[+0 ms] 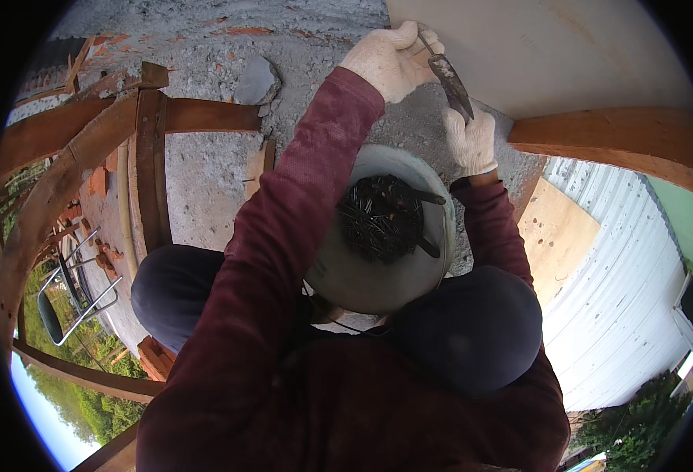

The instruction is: The person hammers nails into a wooden board attached to a brick wall using a hammer. They repeatedly pick nails from a bucket and drive them into the board to secure it in place.

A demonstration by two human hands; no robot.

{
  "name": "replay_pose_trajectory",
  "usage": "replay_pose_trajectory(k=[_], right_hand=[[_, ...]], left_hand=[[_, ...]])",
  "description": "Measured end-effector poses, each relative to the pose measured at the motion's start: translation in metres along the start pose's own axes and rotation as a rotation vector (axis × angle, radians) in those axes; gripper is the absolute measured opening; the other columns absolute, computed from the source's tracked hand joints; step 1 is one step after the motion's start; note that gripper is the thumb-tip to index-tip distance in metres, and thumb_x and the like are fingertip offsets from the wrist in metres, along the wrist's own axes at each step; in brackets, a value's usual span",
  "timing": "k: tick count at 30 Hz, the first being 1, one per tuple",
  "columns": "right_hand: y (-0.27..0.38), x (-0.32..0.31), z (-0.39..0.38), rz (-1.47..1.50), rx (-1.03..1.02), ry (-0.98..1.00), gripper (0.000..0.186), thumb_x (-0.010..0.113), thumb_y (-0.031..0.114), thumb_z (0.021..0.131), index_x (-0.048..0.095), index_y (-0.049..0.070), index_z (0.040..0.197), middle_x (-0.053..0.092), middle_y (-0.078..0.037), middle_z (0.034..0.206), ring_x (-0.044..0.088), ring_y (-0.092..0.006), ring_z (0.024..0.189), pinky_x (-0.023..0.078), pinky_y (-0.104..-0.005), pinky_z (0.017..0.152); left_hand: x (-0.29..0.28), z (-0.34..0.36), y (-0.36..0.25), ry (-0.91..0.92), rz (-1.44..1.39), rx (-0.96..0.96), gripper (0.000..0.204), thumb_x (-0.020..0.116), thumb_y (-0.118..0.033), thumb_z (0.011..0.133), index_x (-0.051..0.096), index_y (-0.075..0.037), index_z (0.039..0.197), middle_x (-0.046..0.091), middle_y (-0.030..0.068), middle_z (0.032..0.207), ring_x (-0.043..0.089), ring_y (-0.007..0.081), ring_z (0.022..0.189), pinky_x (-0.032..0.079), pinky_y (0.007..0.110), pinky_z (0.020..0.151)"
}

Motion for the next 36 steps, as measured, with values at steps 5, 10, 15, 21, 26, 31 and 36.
replay_pose_trajectory(k=[5, 10, 15, 21, 26, 31, 36], right_hand=[[0.011, -0.019, -0.021, 0.2, -0.049, 0.016, 0.045, 0.073, 0.044, 0.09, 0.07, 0.001, 0.101, 0.066, -0.022, 0.078, 0.069, -0.0397, 0.071, 0.054, -0.042, 0.065], [0.009, -0.001, 0.004, -0.038, 0.079, 0.111, 0.052, 0.069, 0.051, 0.092, 0.07, -0.001, 0.103, 0.066, -0.021, 0.076, 0.07, -0.039, 0.07, 0.054, -0.0419, 0.064], [0.025, -0.024, -0.036, 0.157, 0.03, -0.079, 0.048, 0.063, 0.047, 0.093, 0.067, -0.001, 0.102, 0.06, -0.017, 0.072, 0.061, -0.0316, 0.064, 0.051, -0.0386, 0.063], [0.014, -0.007, -0.042, 0.221, 0.23, 0.001, 0.05, 0.059, 0.047, 0.095, 0.067, -0.001, 0.103, 0.056, -0.015, 0.07, 0.058, -0.0235, 0.063, 0.049, -0.0377, 0.061], [0.008, -0.006, -0.045, 0.121, 0.034, -0.12, 0.053, 0.058, 0.051, 0.097, 0.068, -0.001, 0.103, 0.061, -0.017, 0.072, 0.064, -0.0323, 0.065, 0.051, -0.0388, 0.062], [0.022, -0.004, -0.024, 0.125, 0.007, 0.006, 0.054, 0.054, 0.054, 0.1, 0.071, 0.003, 0.101, 0.067, -0.017, 0.078, 0.067, -0.0373, 0.067, 0.052, -0.0396, 0.06], [0.022, -0.008, -0.003, 0.015, 0.006, 0.058, 0.06, 0.058, 0.06, 0.097, 0.071, 0.002, 0.099, 0.065, -0.017, 0.072, 0.068, -0.0372, 0.065, 0.052, -0.0412, 0.059]], left_hand=[[0.01, -0.008, 0.009, -0.046, 0.023, -0.035, 0.019, 0.045, -0.022, 0.111, 0.052, -0.007, 0.119, 0.058, 0.0035, 0.105, 0.062, 0.0223, 0.102, 0.035, 0.067, 0.118], [0.0, -0.01, -0.001, -0.066, 0.09, 0.026, 0.03, 0.052, -0.029, 0.109, 0.051, -0.001, 0.121, 0.058, 0.0098, 0.113, 0.059, 0.0298, 0.113, 0.037, 0.064, 0.117], [0.005, -0.01, 0.006, 0.034, 0.289, -0.024, 0.04, 0.053, -0.035, 0.109, 0.052, 0.001, 0.125, 0.056, 0.0121, 0.115, 0.055, 0.0314, 0.121, 0.044, 0.06, 0.111], [-0.002, -0.012, 0.001, -0.01, 0.411, -0.009, 0.035, 0.057, -0.035, 0.108, 0.056, -0.004, 0.125, 0.053, 0.0073, 0.121, 0.051, 0.0339, 0.129, 0.042, 0.063, 0.113], [0.013, -0.012, 0.005, -0.133, 0.196, -0.012, 0.028, 0.057, -0.029, 0.108, 0.056, -0.002, 0.115, 0.056, 0.0108, 0.115, 0.056, 0.0335, 0.12, 0.041, 0.06, 0.116], [0.011, -0.012, -0.001, -0.151, 0.215, -0.034, 0.025, 0.058, -0.026, 0.107, 0.057, -0.002, 0.111, 0.058, 0.0111, 0.111, 0.059, 0.0335, 0.115, 0.041, 0.058, 0.115], [0.009, -0.009, 0.001, -0.225, 0.21, -0.02, 0.025, 0.057, -0.025, 0.108, 0.057, -0.001, 0.114, 0.058, 0.0119, 0.113, 0.058, 0.0353, 0.117, 0.041, 0.059, 0.115]])
Point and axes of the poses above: each hand's wrist, its own z-axis towards the middle knuckle, its own x-axis out of the palm, y = z × x, the point moved 3 cm from there along z, towards the middle knuckle
